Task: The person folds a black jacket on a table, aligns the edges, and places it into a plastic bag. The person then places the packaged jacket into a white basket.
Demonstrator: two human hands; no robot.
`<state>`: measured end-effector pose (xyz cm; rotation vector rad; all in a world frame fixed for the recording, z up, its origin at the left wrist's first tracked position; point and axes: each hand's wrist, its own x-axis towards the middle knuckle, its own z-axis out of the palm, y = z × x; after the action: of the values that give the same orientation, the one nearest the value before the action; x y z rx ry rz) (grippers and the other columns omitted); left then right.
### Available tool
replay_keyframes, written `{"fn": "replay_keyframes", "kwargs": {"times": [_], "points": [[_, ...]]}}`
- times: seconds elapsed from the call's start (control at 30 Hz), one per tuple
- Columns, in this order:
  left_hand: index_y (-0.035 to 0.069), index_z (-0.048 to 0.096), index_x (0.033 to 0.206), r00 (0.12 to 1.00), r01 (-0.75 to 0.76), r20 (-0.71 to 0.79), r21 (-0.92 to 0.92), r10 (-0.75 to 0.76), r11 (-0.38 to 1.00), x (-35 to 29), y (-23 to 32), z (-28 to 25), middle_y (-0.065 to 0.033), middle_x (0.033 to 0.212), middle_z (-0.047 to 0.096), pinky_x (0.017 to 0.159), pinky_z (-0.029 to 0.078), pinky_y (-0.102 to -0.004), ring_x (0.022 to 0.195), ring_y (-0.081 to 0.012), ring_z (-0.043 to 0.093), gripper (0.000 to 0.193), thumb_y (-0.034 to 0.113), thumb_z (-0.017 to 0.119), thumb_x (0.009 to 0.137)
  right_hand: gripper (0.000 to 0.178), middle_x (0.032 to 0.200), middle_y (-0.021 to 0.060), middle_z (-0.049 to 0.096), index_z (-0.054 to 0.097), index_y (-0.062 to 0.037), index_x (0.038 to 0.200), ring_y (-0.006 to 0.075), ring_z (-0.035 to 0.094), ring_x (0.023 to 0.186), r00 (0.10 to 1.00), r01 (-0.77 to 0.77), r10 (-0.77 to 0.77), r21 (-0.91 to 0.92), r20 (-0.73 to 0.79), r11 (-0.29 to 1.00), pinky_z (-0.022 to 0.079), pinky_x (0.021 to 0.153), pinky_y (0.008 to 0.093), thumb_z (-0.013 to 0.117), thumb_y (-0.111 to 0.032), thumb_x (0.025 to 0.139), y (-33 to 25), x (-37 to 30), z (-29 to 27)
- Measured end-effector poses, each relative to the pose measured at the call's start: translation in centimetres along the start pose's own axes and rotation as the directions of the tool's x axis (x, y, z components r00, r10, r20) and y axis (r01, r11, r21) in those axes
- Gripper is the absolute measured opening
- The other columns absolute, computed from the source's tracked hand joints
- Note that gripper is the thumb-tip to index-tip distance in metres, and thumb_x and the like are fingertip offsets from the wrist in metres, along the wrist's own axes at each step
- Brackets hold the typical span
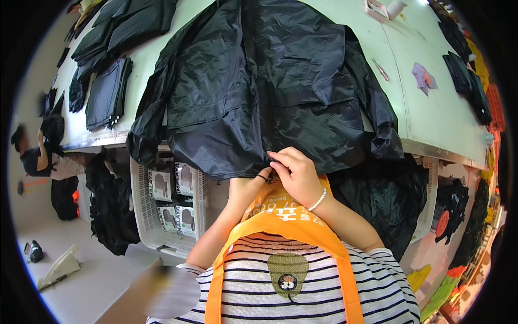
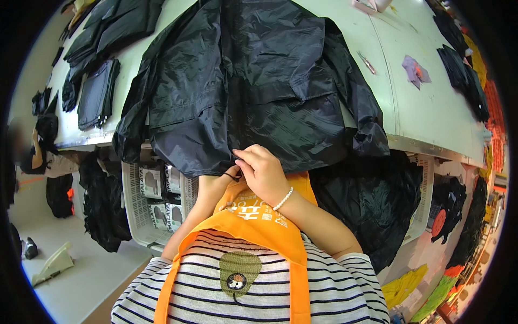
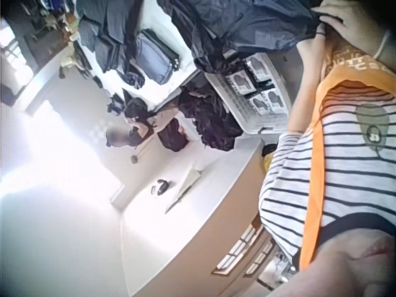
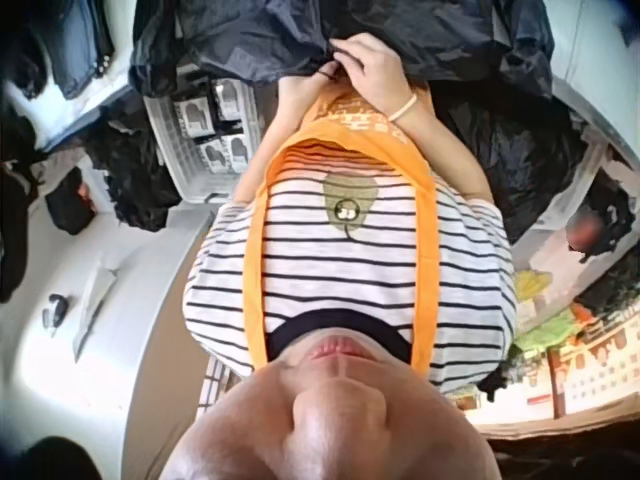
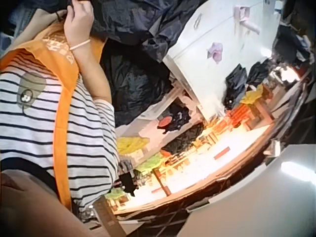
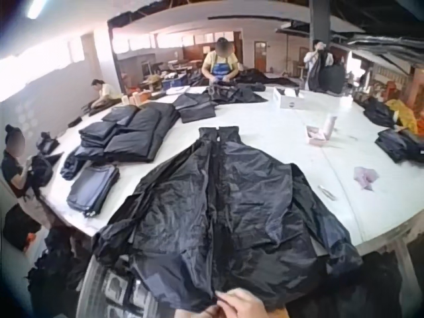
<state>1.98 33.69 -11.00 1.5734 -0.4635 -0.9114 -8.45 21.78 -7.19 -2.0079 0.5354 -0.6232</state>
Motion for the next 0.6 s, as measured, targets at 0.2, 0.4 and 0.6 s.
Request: {"fn": "replay_keyframes", "kwargs": {"times": [0.2,0.4,0.6], "points": [[-0.007,0.061,0.099,0.975,0.220,0.068,-0.254,-0.209,0.942,-0.8,0.7,-1.9,-0.0100,0.095,0.064,0.072,0.052,-0.0282,0.085,-0.0171,0.063,0.016,-0.002,0.061,0.083,0.020,0.084,0.0056,0.058,0.067,-0.0030,0.096,0.0226,0.058,0.078,0.988,0.144,-0.153,-0.329,0.000,0.933,0.050,0.066,0.0324,0.066,-0.004,0.076,-1.3,-1.2,2.3],[-0.013,0.060,0.099,0.869,0.473,0.174,-0.566,-0.463,0.675,-0.5,-0.3,-3.2,-0.0183,0.101,0.062,0.080,0.053,-0.0360,0.091,-0.0238,0.063,0.021,0.005,0.058,0.088,0.022,0.085,0.0051,0.056,0.065,-0.0022,0.100,0.0232,0.056,0.079,0.993,0.096,-0.120,-0.469,-0.021,0.878,0.049,0.066,0.0315,0.064,-0.003,0.077,-1.9,-2.6,4.5],[-0.007,0.062,0.102,0.864,0.503,0.233,-0.397,-0.446,0.767,-0.1,-0.3,-2.9,-0.0138,0.101,0.063,0.081,0.052,-0.0332,0.091,-0.0219,0.063,0.026,0.015,0.066,0.088,0.016,0.091,0.0073,0.055,0.064,-0.0013,0.095,0.0259,0.054,0.085,0.998,0.008,-0.040,-0.494,-0.054,0.869,0.049,0.071,0.0328,0.061,-0.004,0.080,-2.1,-3.5,5.8]]}}
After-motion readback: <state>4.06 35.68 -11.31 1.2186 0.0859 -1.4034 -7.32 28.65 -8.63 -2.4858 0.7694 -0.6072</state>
